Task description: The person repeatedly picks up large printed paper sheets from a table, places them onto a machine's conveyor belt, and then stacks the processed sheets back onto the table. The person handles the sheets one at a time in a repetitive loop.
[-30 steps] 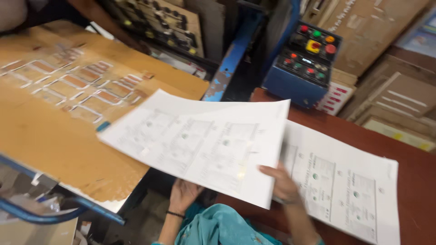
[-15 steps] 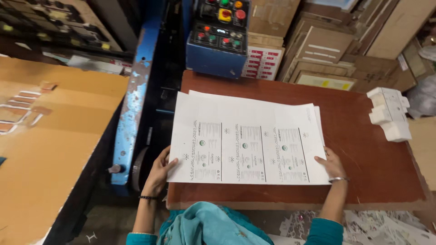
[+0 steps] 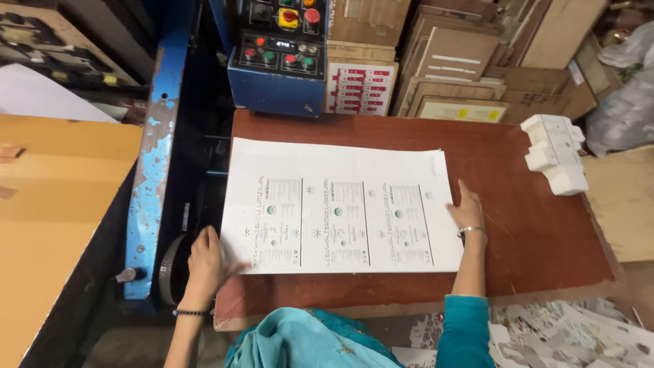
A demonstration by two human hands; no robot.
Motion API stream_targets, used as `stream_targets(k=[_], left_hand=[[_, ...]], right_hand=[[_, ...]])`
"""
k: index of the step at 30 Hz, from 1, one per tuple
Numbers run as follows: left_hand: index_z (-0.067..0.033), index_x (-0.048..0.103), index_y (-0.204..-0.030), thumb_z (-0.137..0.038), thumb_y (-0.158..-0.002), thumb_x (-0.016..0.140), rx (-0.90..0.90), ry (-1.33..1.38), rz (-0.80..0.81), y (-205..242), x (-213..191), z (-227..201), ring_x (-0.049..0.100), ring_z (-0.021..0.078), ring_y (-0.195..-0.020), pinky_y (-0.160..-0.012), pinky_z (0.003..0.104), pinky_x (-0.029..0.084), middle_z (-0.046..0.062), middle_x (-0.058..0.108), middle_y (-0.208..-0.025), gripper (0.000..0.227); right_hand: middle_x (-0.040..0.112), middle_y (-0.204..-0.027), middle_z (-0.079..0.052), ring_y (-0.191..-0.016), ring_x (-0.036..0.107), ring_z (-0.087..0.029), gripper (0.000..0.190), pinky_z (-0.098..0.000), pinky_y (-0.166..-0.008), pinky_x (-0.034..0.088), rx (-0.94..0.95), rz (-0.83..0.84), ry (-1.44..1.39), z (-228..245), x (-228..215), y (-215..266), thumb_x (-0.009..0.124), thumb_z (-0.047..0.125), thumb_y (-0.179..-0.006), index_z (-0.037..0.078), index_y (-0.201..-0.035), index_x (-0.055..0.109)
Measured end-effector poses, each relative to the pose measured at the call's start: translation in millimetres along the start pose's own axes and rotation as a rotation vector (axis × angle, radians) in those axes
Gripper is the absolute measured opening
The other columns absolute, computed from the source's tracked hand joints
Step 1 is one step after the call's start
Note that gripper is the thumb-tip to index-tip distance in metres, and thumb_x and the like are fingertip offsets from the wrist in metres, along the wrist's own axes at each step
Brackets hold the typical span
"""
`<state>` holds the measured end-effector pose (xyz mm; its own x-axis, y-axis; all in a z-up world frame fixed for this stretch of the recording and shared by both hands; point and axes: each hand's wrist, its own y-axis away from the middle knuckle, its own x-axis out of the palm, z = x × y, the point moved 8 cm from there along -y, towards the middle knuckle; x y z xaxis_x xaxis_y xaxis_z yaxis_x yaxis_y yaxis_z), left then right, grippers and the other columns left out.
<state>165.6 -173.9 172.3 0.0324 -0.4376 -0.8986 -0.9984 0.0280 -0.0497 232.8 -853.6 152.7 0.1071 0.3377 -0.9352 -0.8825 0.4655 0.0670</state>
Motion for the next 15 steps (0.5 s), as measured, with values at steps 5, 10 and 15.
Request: stream_targets(k=[5,10,15], left_hand=[[0.0089,0.029,-0.148,-0.025,-0.049,0.096,-0.073,-0.232,0.06,27,0,-10,0.052,0.0458,-0.127,-0.097,0.048,0.051,0.032,0.045,-0.144,0.124],[0.0153,0.038,-0.146,0.007,-0.077,0.071,-0.101,-0.315,-0.058,24,25,-38,0.063,0.0374,-0.103,-0.08,0.035,0.059,0.027,0.055,-0.129,0.077],[0.0194,0.038,-0.139,0.012,-0.068,0.067,-0.134,-0.212,-0.029,20,39,-37,0.062,0.0395,-0.106,-0.074,0.034,0.062,0.027,0.055,-0.121,0.077]], right_hand=[[0.036,-0.153,-0.032,-0.136,0.043,-0.05,0.092,-0.0512,-0.11,0.041,-0.168,0.022,0.046,67,14,-75,0.074,0.035,-0.091,0.027,-0.166,0.022],[0.067,-0.136,-0.022,-0.125,0.062,-0.044,0.043,-0.0501,-0.106,0.05,-0.273,0.031,0.169,117,13,-122,0.059,0.04,-0.106,0.017,-0.142,0.063],[0.046,-0.155,-0.027,-0.131,0.056,-0.048,0.039,-0.0556,-0.108,0.048,-0.181,-0.067,0.07,107,13,-97,0.05,0.04,-0.109,0.014,-0.133,0.067]])
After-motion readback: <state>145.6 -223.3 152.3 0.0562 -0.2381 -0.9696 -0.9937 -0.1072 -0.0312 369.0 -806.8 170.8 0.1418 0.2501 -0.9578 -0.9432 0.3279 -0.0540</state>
